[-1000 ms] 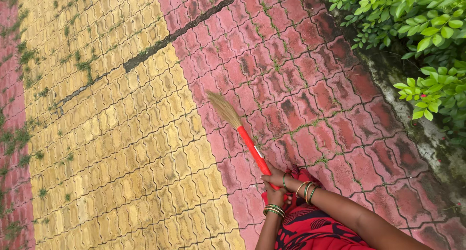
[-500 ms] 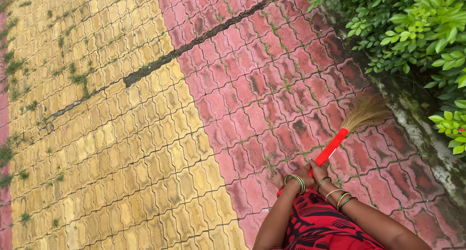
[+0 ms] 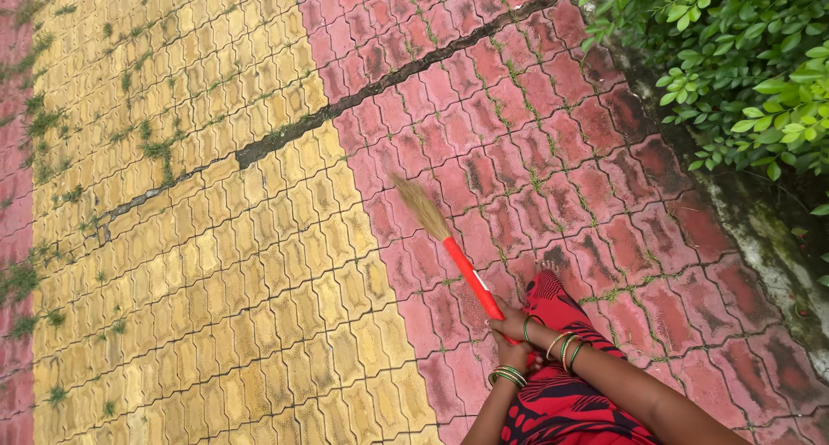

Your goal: The person sweeps an outdoor paved path with a broom, moving along the walkway and clearing the area near the adjacent plants.

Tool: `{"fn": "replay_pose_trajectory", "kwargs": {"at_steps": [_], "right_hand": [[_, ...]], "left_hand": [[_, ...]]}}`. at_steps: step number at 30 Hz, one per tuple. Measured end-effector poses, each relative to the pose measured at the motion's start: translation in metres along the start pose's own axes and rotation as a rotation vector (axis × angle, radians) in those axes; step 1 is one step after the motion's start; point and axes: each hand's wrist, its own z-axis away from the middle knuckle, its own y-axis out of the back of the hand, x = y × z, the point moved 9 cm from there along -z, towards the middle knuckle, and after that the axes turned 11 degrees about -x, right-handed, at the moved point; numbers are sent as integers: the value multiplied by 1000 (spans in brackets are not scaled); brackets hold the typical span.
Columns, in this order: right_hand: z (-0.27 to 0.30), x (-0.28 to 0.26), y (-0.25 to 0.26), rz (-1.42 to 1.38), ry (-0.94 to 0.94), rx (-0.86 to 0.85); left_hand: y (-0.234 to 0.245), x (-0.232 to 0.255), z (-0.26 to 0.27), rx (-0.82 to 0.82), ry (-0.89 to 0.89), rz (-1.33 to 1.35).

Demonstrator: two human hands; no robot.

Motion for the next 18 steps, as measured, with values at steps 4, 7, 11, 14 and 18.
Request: {"fn": "replay_pose_trajectory", "kwargs": {"at_steps": [4, 7, 11, 14, 18], "right_hand": [[-23, -50, 30, 28, 5, -95], [-21, -67, 80, -17, 84, -38], [-15, -31, 166, -701, -64, 249], [-22, -15, 214, -850, -123, 409], [-35, 7, 250, -976, -113, 655]], "left_hand": [[14, 9, -40, 105, 169, 364], [7, 39, -87, 8, 259, 167], [-38, 82, -142, -287, 390, -392], [-63, 123, -180, -362, 357, -713], [-74, 186, -204, -353, 81, -1109]]}}
